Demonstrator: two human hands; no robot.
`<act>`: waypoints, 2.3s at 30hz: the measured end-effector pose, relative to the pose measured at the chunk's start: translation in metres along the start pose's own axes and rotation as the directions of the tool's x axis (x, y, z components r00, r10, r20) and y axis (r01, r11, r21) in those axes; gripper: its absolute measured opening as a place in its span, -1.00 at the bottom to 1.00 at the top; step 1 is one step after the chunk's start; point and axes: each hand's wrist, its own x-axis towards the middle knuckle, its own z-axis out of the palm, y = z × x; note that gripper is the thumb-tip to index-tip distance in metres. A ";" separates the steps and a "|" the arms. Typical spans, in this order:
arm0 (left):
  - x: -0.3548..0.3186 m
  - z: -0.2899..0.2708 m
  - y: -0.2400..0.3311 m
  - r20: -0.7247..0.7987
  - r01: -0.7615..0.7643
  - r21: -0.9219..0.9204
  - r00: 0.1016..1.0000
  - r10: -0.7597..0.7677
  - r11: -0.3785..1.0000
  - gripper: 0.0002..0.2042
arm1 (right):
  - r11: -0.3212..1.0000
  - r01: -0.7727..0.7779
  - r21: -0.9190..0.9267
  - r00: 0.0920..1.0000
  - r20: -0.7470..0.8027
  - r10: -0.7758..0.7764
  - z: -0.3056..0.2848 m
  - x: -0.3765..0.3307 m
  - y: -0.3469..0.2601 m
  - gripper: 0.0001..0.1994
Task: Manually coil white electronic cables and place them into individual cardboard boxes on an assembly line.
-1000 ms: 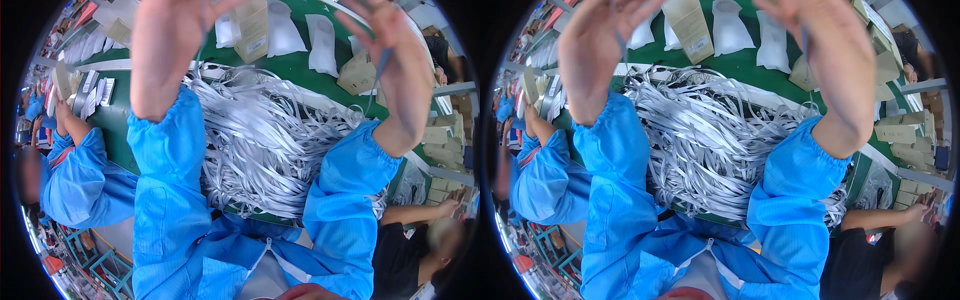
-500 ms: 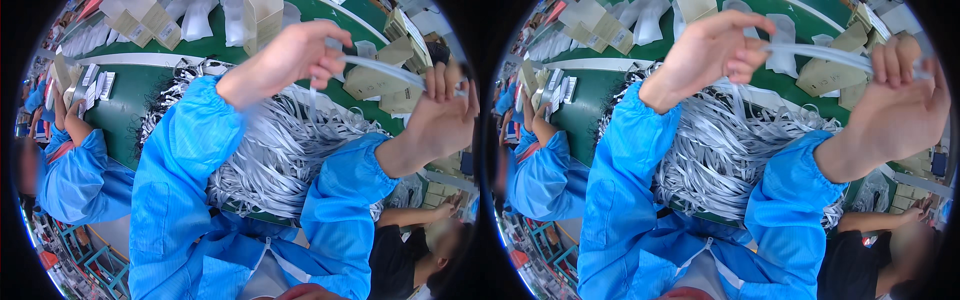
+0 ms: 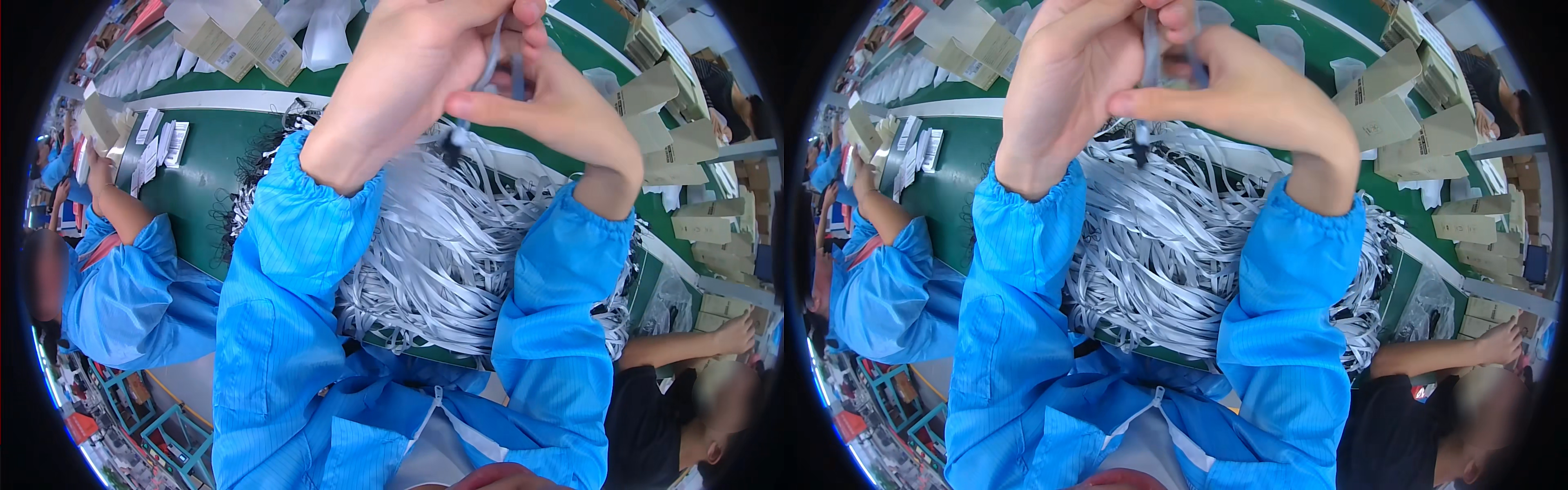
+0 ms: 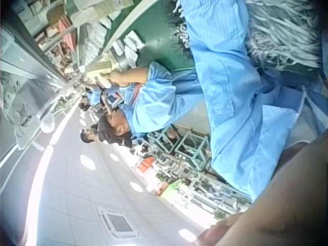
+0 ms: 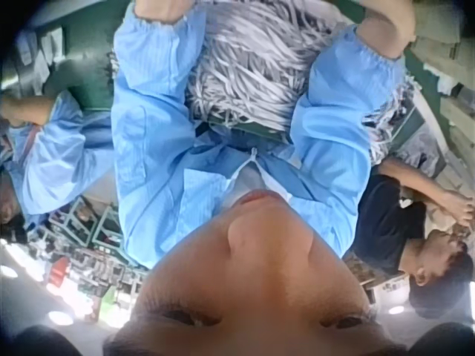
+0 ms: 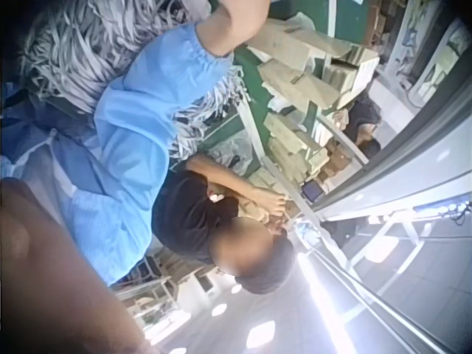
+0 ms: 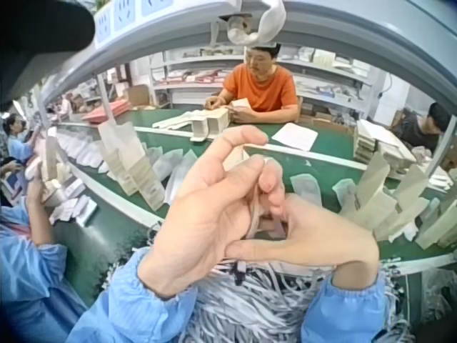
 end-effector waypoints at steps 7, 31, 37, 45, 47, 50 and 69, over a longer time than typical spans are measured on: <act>0.012 -0.022 0.009 0.186 -0.376 0.135 0.918 0.350 0.917 -0.75 | 0.960 -0.150 0.236 0.986 0.107 0.128 -0.008 0.002 -0.004 -0.64; 0.002 0.012 -0.002 -0.012 -0.158 0.764 0.966 0.258 0.626 -0.62 | 0.942 -0.335 -0.023 0.925 -0.197 0.324 -0.054 -0.036 -0.008 -0.54; 0.007 0.011 0.000 -0.065 -0.047 0.799 0.984 0.164 0.599 -0.60 | 0.566 0.516 0.643 0.835 -0.524 -0.166 -0.012 0.024 -0.003 -0.71; 0.000 0.030 0.003 -0.175 0.163 0.756 0.984 -0.045 0.634 -0.54 | 0.760 0.204 0.617 0.718 -0.622 0.312 -0.012 0.009 -0.033 -0.70; -0.002 0.028 0.004 -0.187 0.136 0.919 0.977 0.105 0.369 -0.44 | 0.747 0.189 0.637 0.705 -0.618 0.348 -0.014 0.009 -0.034 -0.70; 0.001 0.013 -0.009 0.012 -0.035 0.997 0.945 0.326 0.063 -0.32 | 0.555 0.412 0.723 0.609 -0.671 0.422 -0.017 0.012 -0.037 -0.68; 0.015 -0.009 -0.070 -0.083 0.043 0.968 0.984 0.158 0.245 -0.03 | 0.990 0.046 0.136 0.775 -0.630 0.051 -0.002 0.015 0.048 -0.53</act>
